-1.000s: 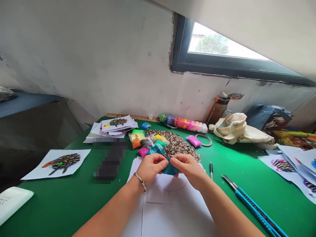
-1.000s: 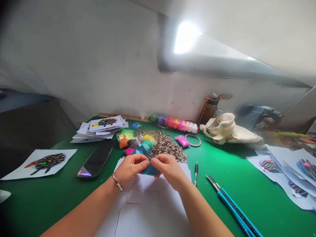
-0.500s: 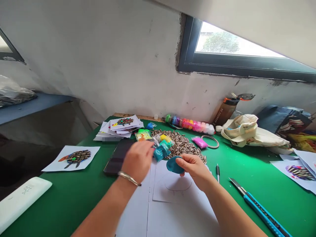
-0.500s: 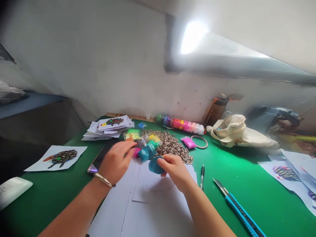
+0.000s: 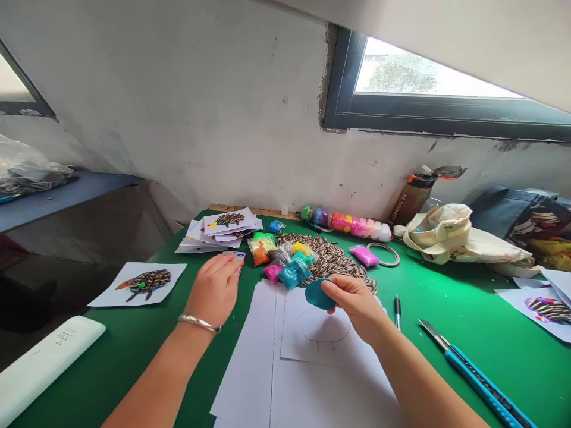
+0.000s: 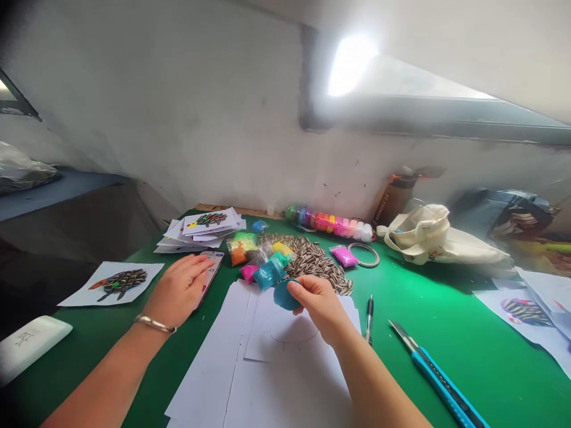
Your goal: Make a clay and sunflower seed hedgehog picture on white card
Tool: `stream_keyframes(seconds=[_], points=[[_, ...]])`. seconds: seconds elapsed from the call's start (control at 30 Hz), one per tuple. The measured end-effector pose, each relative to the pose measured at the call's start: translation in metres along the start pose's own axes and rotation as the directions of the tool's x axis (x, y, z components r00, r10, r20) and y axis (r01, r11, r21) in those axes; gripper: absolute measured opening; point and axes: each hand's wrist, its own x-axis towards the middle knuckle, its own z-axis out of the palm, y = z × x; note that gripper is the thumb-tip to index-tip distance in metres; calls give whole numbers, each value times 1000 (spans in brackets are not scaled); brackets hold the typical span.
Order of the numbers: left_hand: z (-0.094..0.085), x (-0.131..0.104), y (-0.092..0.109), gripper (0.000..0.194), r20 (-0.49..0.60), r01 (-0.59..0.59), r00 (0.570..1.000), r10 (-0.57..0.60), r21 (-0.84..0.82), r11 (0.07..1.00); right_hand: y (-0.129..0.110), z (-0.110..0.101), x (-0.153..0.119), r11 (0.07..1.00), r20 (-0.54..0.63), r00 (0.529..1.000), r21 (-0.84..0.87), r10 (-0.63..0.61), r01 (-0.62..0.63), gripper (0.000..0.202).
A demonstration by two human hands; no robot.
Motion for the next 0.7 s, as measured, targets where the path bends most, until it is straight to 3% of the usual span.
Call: stream_keyframes(seconds=[0.03, 0.07, 0.13, 0.2, 0.27, 0.43, 0.6, 0.7], points=[[0, -4, 15, 34, 48, 20, 999, -11, -188, 982, -1, 1, 0, 1000, 9, 1000, 7, -3, 3, 36], [3, -7, 29, 38, 163, 68, 987, -7, -378, 923, -2, 2, 0, 1000, 17, 1000, 16, -6, 6, 35], [14, -15, 55, 50, 406, 251, 912, 58, -663, 705, -3, 5, -2, 999, 41, 999, 37, -11, 9, 35], [29, -19, 73, 60, 576, 458, 811, 100, -733, 503, -4, 6, -3, 998, 59, 998, 55, -17, 13, 33], [40, -19, 83, 55, 639, 552, 761, 108, -726, 411, -4, 6, -5, 998, 63, 998, 55, -19, 15, 33], [49, -12, 87, 36, 647, 570, 761, 55, -706, 420, -7, 1, -8, 1000, 2, 1000, -18, 7, -7, 34], [58, -16, 84, 37, 671, 590, 727, 144, -719, 369, -9, -2, -17, 998, 37, 999, -63, 5, -3, 38], [66, -21, 83, 40, 670, 573, 717, 192, -723, 385, -2, 1, -24, 1000, -42, 999, -19, 4, -5, 41]])
